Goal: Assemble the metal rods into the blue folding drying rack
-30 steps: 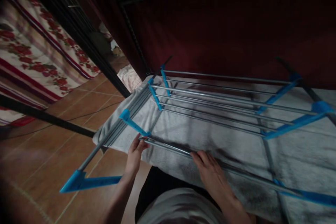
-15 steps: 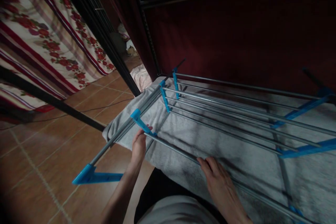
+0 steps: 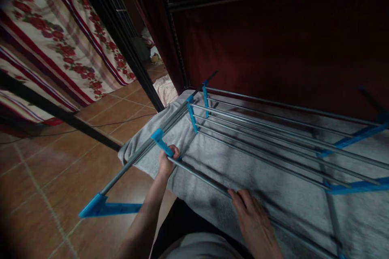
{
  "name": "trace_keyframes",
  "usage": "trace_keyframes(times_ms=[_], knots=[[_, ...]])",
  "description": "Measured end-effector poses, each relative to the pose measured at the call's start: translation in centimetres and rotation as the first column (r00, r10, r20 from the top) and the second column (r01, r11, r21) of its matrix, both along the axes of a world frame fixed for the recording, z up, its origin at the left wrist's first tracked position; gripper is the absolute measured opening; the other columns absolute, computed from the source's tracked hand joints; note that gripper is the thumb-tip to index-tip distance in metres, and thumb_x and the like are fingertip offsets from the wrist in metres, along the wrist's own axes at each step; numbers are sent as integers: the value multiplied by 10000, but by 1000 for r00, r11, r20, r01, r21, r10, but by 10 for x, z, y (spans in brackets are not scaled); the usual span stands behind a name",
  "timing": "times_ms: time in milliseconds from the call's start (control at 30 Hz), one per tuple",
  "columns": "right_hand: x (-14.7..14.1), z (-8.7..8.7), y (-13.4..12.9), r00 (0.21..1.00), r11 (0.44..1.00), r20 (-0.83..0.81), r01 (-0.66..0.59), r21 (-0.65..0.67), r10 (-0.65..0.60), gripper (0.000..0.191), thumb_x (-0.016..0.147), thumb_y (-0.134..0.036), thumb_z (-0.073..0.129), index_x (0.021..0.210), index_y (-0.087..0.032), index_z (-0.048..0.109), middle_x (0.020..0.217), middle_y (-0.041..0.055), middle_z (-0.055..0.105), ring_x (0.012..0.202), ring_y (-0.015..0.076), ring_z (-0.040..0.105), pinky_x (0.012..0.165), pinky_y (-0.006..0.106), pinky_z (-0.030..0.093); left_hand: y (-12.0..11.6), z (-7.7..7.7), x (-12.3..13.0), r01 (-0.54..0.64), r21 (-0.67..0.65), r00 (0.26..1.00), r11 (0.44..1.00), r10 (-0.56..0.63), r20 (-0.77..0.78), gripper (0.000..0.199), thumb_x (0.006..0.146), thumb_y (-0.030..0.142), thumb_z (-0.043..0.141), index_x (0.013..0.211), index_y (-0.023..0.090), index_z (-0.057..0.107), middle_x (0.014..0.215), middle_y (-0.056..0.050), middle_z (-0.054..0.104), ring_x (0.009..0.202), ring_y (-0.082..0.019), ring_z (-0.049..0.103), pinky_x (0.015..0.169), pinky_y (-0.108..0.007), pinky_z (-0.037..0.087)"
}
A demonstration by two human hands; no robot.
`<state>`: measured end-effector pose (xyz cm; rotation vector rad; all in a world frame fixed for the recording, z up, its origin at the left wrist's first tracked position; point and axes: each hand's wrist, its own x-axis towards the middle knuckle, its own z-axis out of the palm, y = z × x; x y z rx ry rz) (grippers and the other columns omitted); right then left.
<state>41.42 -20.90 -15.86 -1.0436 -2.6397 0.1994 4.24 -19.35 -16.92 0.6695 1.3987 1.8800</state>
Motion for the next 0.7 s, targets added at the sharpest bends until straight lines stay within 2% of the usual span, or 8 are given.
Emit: trace_keyframes(times_ms=[100,200,300,400,533,600,700], knots=[[-3,5,2,1000,1000,-9,-10,-9,10,371,1022,-278,373,1369,-267,503,1161,76,641,938,181,657,812,328,555,0,-1,-2,57,-8,998,998,-57,-20,610,883,638,377,500,184,519,465,-28,398,465,-119,338,469,-272,256],[-23,17,1,999,1000,-48,-15,-17,15,367,1025,-343,382,1359,-259,508,1220,82,631,996,193,656,840,333,558,0,-3,-2,47,-9,998,999,-47,-34,616,884,636,358,483,189,494,471,-23,371,471,-117,316,476,-278,246],[-66,34,2,996,997,-72,-48,-64,44,373,1022,-291,384,1376,-235,488,1287,82,608,1087,195,634,920,336,539,1,-4,0,18,-16,999,1000,-19,-46,604,883,629,345,488,194,482,482,-19,367,477,-118,308,486,-281,259],[-125,49,7,991,983,-68,-124,-133,116,382,1011,-234,392,1382,-204,478,1314,92,593,1115,193,623,946,320,523,1,-2,3,-9,-28,999,1000,8,-51,584,882,622,343,497,201,465,492,-16,382,484,-122,315,499,-285,282],[-195,57,18,985,965,8,-166,-201,171,376,1014,-191,343,1359,-176,489,1255,101,617,1029,198,660,847,314,540,-1,0,6,-51,-38,997,998,49,-65,537,882,588,345,555,200,520,508,-14,423,506,-137,356,521,-283,322],[-219,57,23,979,961,61,-179,-209,195,370,1019,-202,335,1360,-183,475,1240,104,622,984,207,676,785,321,542,-1,0,6,-81,-41,994,996,77,-75,468,870,540,386,607,196,564,533,-19,466,547,-155,417,554,-284,361],[-240,57,28,968,957,113,-194,-217,222,329,1027,-249,360,1333,-187,464,1301,119,601,999,209,679,786,321,531,-2,-1,4,-114,-39,990,993,110,-83,362,834,465,445,641,198,595,587,-34,539,633,-186,499,619,-292,409]])
